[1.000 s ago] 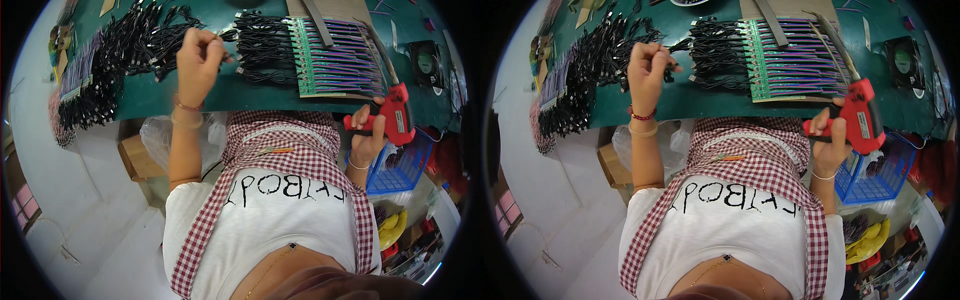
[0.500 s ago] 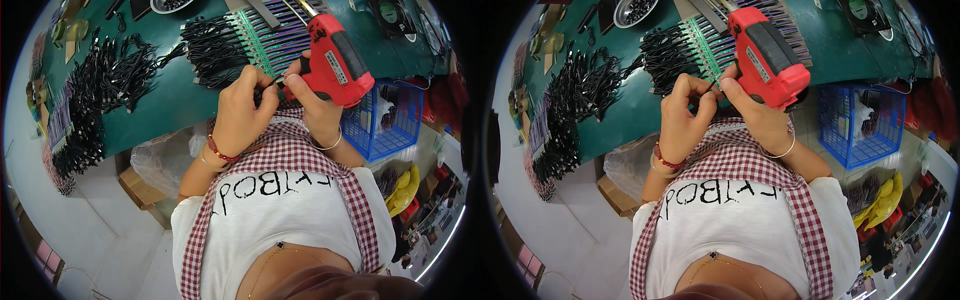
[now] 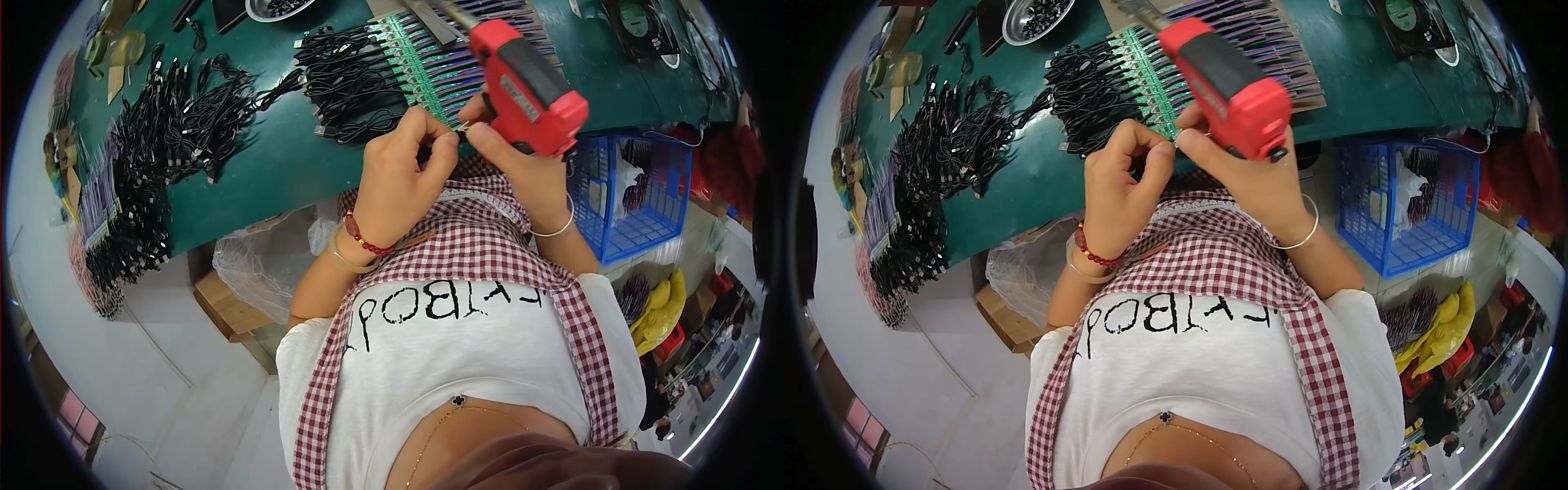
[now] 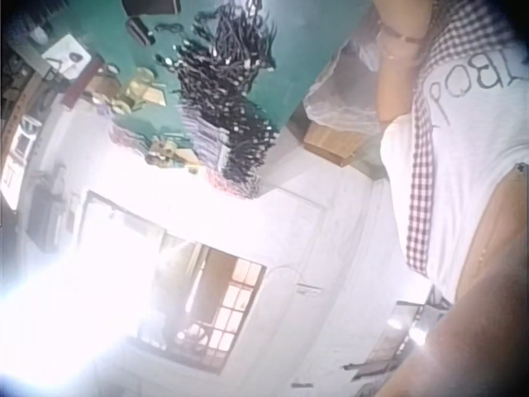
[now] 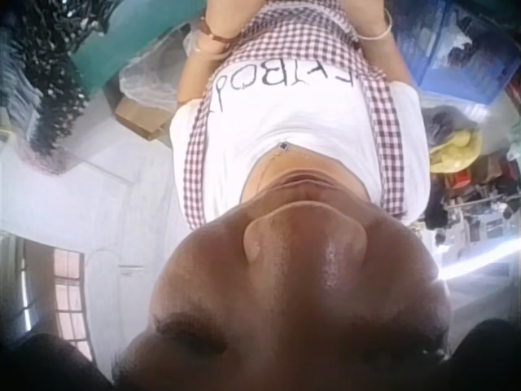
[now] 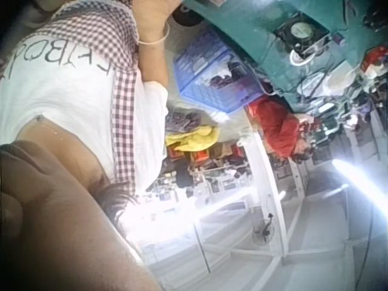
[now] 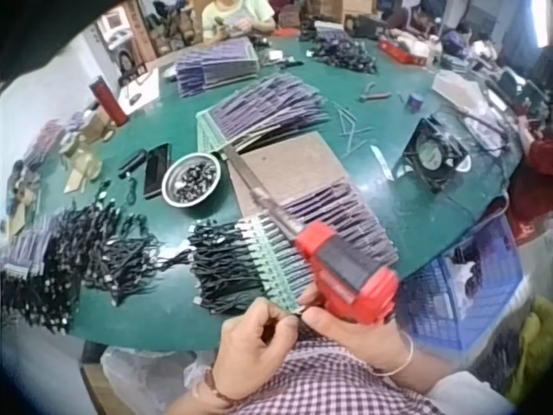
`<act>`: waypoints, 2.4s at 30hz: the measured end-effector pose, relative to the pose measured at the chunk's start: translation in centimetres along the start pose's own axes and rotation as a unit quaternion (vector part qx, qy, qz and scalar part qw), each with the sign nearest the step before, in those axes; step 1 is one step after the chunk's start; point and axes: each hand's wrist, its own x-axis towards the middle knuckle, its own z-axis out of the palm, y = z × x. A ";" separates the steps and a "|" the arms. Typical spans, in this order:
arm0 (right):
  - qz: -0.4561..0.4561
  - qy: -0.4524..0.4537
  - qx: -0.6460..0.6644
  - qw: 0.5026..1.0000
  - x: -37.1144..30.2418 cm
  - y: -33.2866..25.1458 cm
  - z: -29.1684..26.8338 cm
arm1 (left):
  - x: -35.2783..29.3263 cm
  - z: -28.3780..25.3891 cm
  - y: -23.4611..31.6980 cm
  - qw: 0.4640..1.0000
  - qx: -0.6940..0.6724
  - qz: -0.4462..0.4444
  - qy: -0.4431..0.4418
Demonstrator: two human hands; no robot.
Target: The person solders cables and electronic components onto circuit boards using a soldering gun by hand.
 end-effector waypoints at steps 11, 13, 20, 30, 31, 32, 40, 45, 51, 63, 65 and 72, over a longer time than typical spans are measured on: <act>-0.076 -0.029 -0.408 0.909 -0.4 2.5 -0.9 | 0.2 0.4 -0.7 0.990 0.110 0.080 0.020; -0.151 0.024 -0.383 0.911 0.0 2.1 -1.0 | 0.2 0.1 -0.6 0.990 0.116 0.084 0.015; 0.053 0.040 -0.001 0.998 -1.2 0.7 0.0 | 0.1 0.1 -0.6 0.994 0.094 0.038 0.044; 0.055 0.002 -0.028 0.998 -0.6 0.9 0.1 | -0.2 0.3 -0.4 0.997 0.041 0.040 0.048; 0.056 -0.022 -0.048 0.997 -0.5 0.9 -0.2 | -0.2 0.2 -0.5 0.995 0.043 0.065 0.055; 0.057 -0.023 -0.048 0.997 -0.2 1.0 -0.6 | -0.2 0.0 -0.5 0.995 0.042 0.064 0.055; 0.008 -0.027 -0.088 0.996 1.1 0.0 -1.2 | -0.1 -0.4 -0.4 0.990 0.104 0.072 0.064; 0.045 -0.015 -0.066 0.997 -0.2 1.0 -2.8 | 0.4 0.1 -2.5 0.983 0.140 0.070 0.098; 0.055 0.045 -0.017 0.997 -4.5 2.7 -5.3 | 0.8 0.4 -3.3 0.955 0.260 0.092 0.105; 0.087 -0.024 -0.079 0.993 -10.0 4.7 -9.7 | 1.4 0.8 -3.5 0.937 0.318 0.098 0.106; 0.088 -0.025 -0.099 0.991 -10.0 4.9 -9.7 | 1.5 0.8 -3.5 0.935 0.321 0.106 0.108; 0.047 -0.033 -0.193 0.980 -9.5 4.9 -9.6 | 1.6 0.9 -3.5 0.935 0.325 0.098 0.103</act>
